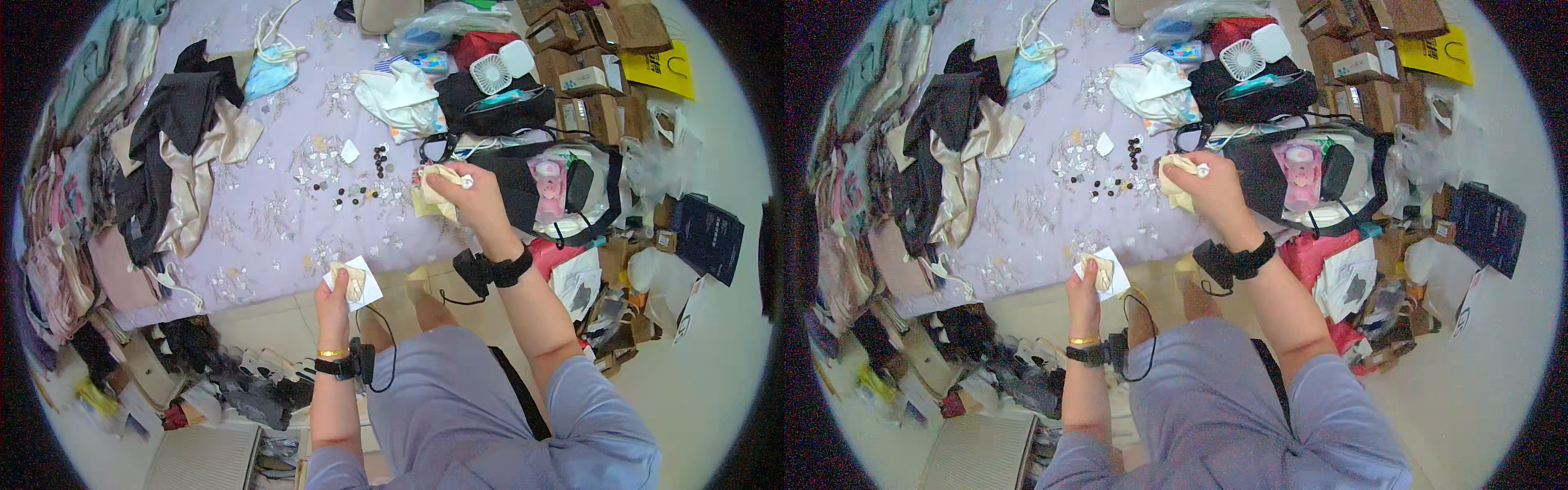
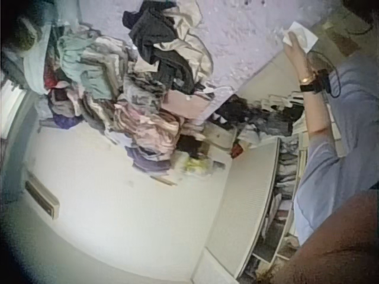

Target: The person organizes small items on a bed by sorting through paper receipts and picking up small dark objects, placing some of them into a bag.

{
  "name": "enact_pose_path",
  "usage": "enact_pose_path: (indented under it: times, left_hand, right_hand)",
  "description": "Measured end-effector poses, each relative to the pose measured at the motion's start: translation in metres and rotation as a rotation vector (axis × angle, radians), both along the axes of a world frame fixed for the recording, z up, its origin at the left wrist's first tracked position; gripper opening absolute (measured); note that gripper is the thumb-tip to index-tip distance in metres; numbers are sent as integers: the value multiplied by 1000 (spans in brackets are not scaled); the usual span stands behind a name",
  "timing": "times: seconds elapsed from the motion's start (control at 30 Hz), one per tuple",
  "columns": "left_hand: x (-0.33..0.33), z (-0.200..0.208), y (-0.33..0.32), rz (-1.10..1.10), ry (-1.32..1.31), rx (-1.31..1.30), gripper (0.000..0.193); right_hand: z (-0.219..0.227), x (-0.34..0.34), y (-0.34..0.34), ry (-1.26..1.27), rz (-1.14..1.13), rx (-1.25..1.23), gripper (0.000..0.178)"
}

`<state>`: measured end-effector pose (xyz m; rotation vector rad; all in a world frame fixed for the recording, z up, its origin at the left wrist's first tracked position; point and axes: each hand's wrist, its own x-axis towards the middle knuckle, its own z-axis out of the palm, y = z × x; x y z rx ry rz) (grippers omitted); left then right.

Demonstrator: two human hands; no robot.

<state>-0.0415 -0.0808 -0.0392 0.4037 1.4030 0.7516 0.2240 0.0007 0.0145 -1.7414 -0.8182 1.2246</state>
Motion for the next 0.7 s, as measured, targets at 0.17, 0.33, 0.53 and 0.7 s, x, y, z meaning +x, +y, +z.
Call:
enact_pose_path:
  times: [0.17, 0.33, 0.53, 0.7]
  left_hand:
    - [2, -5, -2, -9, -20, 13, 22]
    - [6, -1, 1, -22, -26, 5, 23]
    - [10, 7, 7, -16, -8, -6, 23]
    - [5, 5, 9, 14, 23, -2, 23]
  right_hand:
    - [23, 4, 3, 176, -69, -59, 22]
    - [36, 13, 18, 613, -337, -48, 24]
    - [28, 19, 34, 613, -407, -2, 20]
    - [34, 31, 40, 534, -503, 96, 12]
